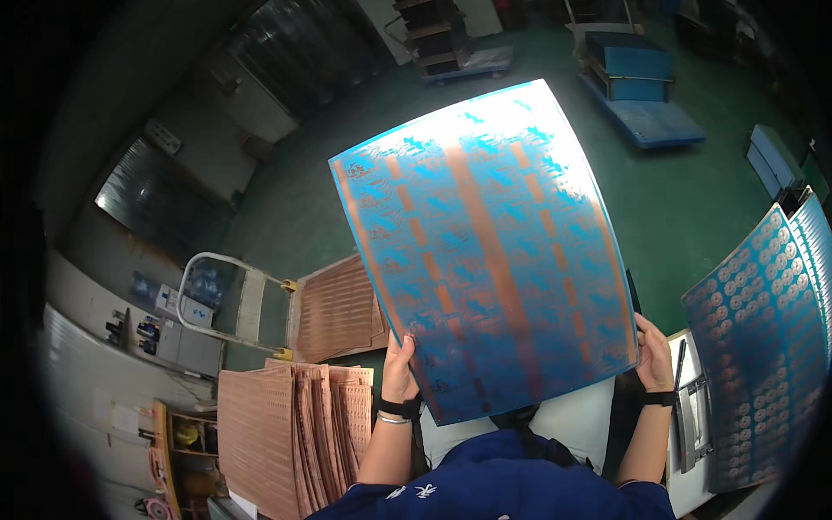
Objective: The recorder organizes large printed circuit boards into a drying or storage rack.
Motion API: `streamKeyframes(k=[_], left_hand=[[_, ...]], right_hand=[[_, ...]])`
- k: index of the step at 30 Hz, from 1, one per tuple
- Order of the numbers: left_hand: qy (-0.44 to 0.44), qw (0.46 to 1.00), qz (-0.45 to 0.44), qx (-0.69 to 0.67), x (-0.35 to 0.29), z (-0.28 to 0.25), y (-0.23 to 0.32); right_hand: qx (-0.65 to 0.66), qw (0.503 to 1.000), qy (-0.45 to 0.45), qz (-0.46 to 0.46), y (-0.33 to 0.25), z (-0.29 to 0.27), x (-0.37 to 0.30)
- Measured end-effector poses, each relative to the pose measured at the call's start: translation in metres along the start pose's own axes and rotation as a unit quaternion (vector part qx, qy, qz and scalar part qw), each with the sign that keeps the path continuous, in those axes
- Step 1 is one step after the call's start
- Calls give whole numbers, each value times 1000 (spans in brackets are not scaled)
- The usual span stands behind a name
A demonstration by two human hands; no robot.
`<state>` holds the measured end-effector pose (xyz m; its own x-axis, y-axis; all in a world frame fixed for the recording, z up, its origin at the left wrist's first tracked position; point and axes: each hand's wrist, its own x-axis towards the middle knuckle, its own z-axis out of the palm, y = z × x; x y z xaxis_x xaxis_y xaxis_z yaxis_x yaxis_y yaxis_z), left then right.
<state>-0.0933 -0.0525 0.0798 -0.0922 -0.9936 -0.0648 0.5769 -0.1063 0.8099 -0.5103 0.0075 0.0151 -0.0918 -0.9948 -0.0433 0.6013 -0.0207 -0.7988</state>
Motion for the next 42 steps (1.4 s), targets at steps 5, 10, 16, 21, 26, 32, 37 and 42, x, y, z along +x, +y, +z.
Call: streamKeyframes(k=[5,10,16,21,26,32,37,42], left_hand=[[16,998,-3,59,6,-1,-6],[17,998,-60,22,15,-8,-10],[86,987,-44,127,53,-22,-33],[69,780,67,618,52,-122,-95],[135,628,53,764,12,-122,-126],[150,610,67,775,23,-127,-121],[159,593,33,788,43,-130,-120],[176,589,17,789,53,-133,-118]], right_hand=[[-60,998,12,30,2,-18,-10],[-147,983,-43,100,-4,-15,-18],[-278,959,10,-43,-33,40,0],[-391,896,85,-195,-41,84,35],[-447,857,103,-236,-21,93,72],[-500,832,115,-213,14,104,102],[-535,819,111,-172,58,115,129],[-604,774,99,-163,115,102,164]])
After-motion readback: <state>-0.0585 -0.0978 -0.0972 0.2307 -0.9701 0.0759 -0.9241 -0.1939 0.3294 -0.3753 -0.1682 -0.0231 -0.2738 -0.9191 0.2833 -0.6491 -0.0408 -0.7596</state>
